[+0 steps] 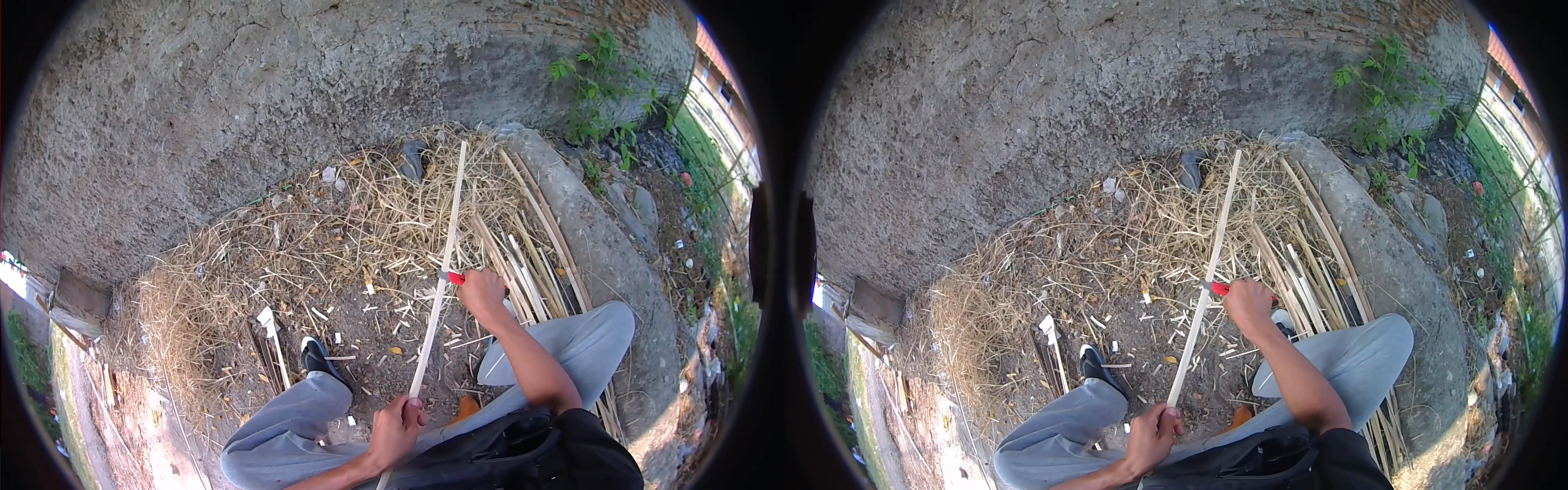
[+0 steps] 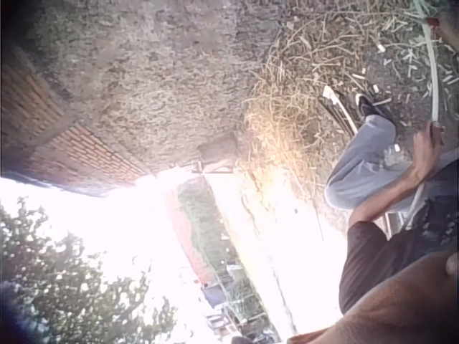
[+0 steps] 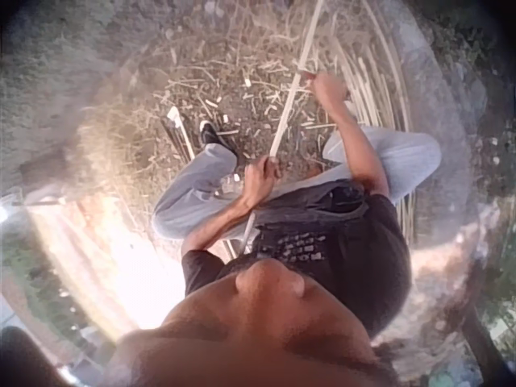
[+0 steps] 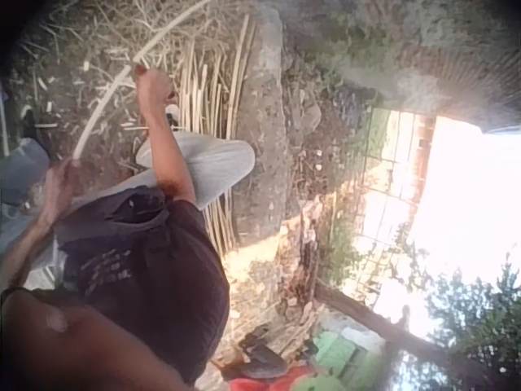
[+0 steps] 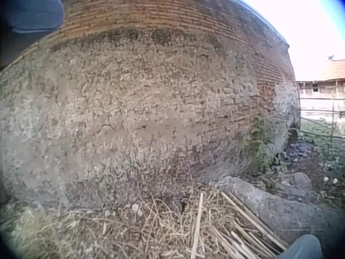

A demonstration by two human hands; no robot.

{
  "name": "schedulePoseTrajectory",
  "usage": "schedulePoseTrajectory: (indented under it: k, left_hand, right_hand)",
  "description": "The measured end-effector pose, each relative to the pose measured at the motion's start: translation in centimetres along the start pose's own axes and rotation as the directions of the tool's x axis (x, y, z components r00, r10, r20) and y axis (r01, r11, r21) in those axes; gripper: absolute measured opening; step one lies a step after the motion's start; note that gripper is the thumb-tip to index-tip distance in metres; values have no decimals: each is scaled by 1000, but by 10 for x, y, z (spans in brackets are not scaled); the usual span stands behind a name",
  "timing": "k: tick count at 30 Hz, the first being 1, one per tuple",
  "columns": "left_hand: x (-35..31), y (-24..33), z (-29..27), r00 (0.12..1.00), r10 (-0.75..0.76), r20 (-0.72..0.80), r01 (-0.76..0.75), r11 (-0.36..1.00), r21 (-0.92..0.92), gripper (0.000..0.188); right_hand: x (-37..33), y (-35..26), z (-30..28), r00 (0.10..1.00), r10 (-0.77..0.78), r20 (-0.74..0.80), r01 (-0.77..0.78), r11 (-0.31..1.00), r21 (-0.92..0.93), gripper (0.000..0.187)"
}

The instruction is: The person strips the outer layer from a bamboo strip using a small blade. They hold the bamboo strip with their left hand and run the blade along the length of the strip with their right hand, removing thin shavings.

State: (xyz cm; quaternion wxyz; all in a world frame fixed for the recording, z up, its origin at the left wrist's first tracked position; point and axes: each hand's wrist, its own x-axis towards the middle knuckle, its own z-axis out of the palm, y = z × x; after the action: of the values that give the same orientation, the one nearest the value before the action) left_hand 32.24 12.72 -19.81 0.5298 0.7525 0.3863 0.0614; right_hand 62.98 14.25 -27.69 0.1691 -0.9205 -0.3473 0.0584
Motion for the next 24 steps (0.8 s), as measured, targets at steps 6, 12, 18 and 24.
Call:
schedulePoseTrajectory:
  k: [6, 12, 18, 24]
  left_hand:
    - [-6, -3, 0, 999, -27, 35, 28, 999, -31, 25]
    - [-4, 1, -4, 994, -76, 76, 79, 996, -36, 25]
    - [1, 8, -8, 991, -70, 116, 72, 997, -16, 26]
    - [0, 2, -11, 982, -100, 158, 105, 994, -23, 27]
  right_hand:
    - [12, 12, 6, 997, 68, -20, -68, 998, -8, 14]
    - [18, 21, -7, 994, 100, -50, -101, 995, 2, 15]
    - [22, 34, -3, 993, 90, -83, -93, 995, -39, 18]
    - [26, 48, 5, 983, 164, -85, -163, 986, 15, 18]
